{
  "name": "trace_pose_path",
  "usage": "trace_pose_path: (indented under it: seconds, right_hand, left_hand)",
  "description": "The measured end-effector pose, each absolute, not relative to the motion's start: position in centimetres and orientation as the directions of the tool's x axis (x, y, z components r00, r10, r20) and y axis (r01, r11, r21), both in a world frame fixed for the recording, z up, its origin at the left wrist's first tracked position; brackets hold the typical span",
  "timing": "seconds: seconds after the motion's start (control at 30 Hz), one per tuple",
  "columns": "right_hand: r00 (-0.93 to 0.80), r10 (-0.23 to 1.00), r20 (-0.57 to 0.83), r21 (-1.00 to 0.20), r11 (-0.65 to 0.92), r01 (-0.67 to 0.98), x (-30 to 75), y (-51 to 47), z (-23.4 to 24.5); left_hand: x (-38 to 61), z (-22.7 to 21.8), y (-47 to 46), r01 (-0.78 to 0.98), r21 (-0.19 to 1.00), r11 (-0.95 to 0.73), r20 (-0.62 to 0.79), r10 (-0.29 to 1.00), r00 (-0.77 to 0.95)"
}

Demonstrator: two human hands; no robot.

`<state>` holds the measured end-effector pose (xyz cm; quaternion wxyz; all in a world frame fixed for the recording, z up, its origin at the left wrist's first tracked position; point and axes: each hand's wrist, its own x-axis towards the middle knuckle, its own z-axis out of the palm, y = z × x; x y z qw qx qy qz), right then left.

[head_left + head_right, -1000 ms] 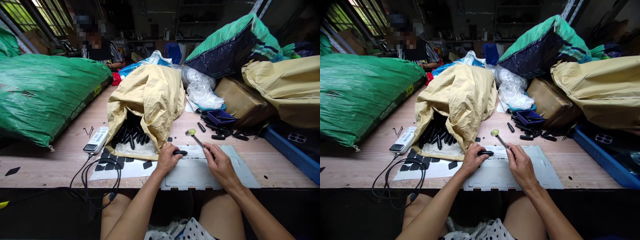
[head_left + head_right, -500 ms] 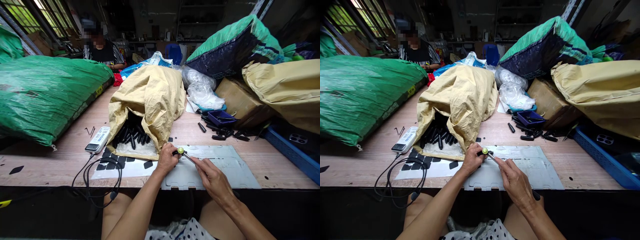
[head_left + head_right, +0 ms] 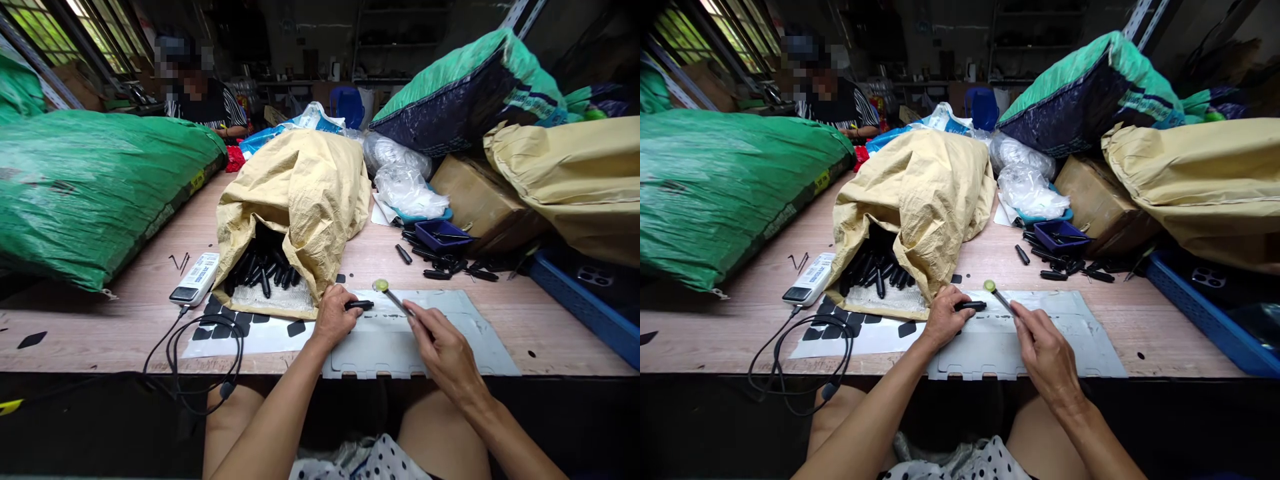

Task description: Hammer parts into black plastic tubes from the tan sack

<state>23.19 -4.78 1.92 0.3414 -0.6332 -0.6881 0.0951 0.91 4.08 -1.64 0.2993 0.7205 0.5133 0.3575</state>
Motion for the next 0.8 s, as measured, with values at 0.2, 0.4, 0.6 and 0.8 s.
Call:
trace_pose_path:
  seconds: [0.2,0.4,0.6,0.8]
  right_hand:
    - [0.14,0.906,0.399,-0.39,0.029,0.92,25.9,0.3,0.5]
    - [0.128,0.903,0.409,-0.233,-0.032,0.972,25.4,3.5,-2.2]
    - [0.174,0.888,0.426,-0.14,-0.125,0.982,23.8,4.2,-2.5]
    - [0.171,0.9,0.401,-0.079,-0.152,0.985,23.8,4.3,-2.4]
  left_hand:
    - [0.9,-1.4,4.1,0.559,0.771,-0.305,0.205,0.95,0.236]
    - [1.0,-1.2,3.8,0.592,0.736,-0.328,0.215,0.943,0.255]
    - [0.9,-1.1,4.3,0.595,0.725,-0.347,0.219,0.935,0.278]
    - [-0.3,2.0,-1.4,0.323,0.855,-0.406,0.247,0.866,0.434]
